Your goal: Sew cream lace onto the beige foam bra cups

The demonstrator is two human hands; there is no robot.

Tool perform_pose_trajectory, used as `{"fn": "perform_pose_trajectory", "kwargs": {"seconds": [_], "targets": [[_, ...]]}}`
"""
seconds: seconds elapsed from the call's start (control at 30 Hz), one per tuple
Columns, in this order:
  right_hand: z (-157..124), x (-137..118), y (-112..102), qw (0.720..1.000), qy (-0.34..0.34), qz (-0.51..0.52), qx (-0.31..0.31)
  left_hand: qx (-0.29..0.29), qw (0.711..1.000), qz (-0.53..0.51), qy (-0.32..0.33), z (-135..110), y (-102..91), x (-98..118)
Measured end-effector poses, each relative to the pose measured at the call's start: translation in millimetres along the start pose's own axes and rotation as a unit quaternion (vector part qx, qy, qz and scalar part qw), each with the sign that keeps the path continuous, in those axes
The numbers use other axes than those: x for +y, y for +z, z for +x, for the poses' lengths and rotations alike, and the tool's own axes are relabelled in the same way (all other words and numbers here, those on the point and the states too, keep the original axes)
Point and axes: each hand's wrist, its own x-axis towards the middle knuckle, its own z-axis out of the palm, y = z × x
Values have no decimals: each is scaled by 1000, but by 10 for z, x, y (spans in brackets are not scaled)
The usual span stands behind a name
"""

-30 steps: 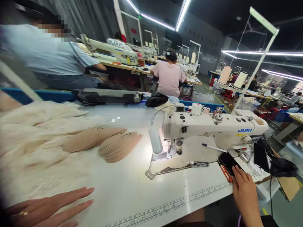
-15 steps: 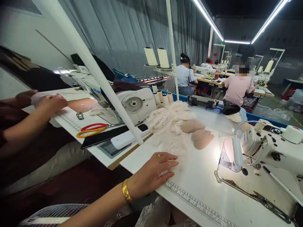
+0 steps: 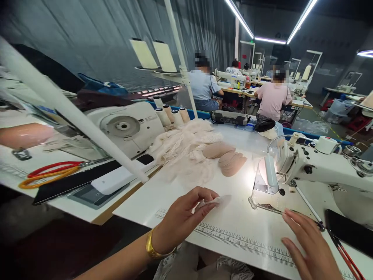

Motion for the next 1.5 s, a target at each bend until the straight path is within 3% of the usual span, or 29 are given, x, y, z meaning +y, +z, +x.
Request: {"fn": "perform_pose_trajectory", "kwargs": {"seconds": [0.1,0.17,0.33,0.5,0.57,0.63,0.7,0.77,0.8,0.87,0.93,1.03,1.13,1.23,1.37,1.5], "targets": [[378,-524,235,986,28,134,-93,33,987,-122,-102,147,150,150],[603,-799,412,959,80,241,-124,42,969,-190,-153,231,241,193],[804,-1005,691,901,157,397,-79,79,944,-231,-221,319,402,75],[781,-976,650,928,141,346,3,80,939,-194,-273,289,496,-95],[775,-1011,619,923,129,359,45,63,935,-193,-290,270,526,-120],[774,-1051,611,884,165,436,36,23,927,-207,-312,262,531,-137],[789,-1055,618,810,240,534,-33,-31,925,-199,-321,285,491,-161],[829,-988,620,747,299,585,-98,-100,946,-113,-287,367,408,-192],[860,-922,613,741,313,582,-118,-129,959,-37,-250,437,361,-206],[936,-742,579,777,298,533,-153,-156,969,132,-135,632,297,-222],[1009,-536,531,815,261,478,-197,-165,951,261,-6,888,312,-217],[1075,-287,471,810,238,473,-251,-208,902,368,83,1311,457,-204],[1067,-135,435,793,230,501,-260,-197,883,421,56,1656,521,-260],[1011,35,375,797,200,497,-280,-154,886,437,17,1801,348,-394],[962,327,270,786,245,508,-255,-140,891,430,-24,1700,29,-558],[983,341,221,805,260,492,-204,-151,901,406,-33,1552,-49,-647]]}}
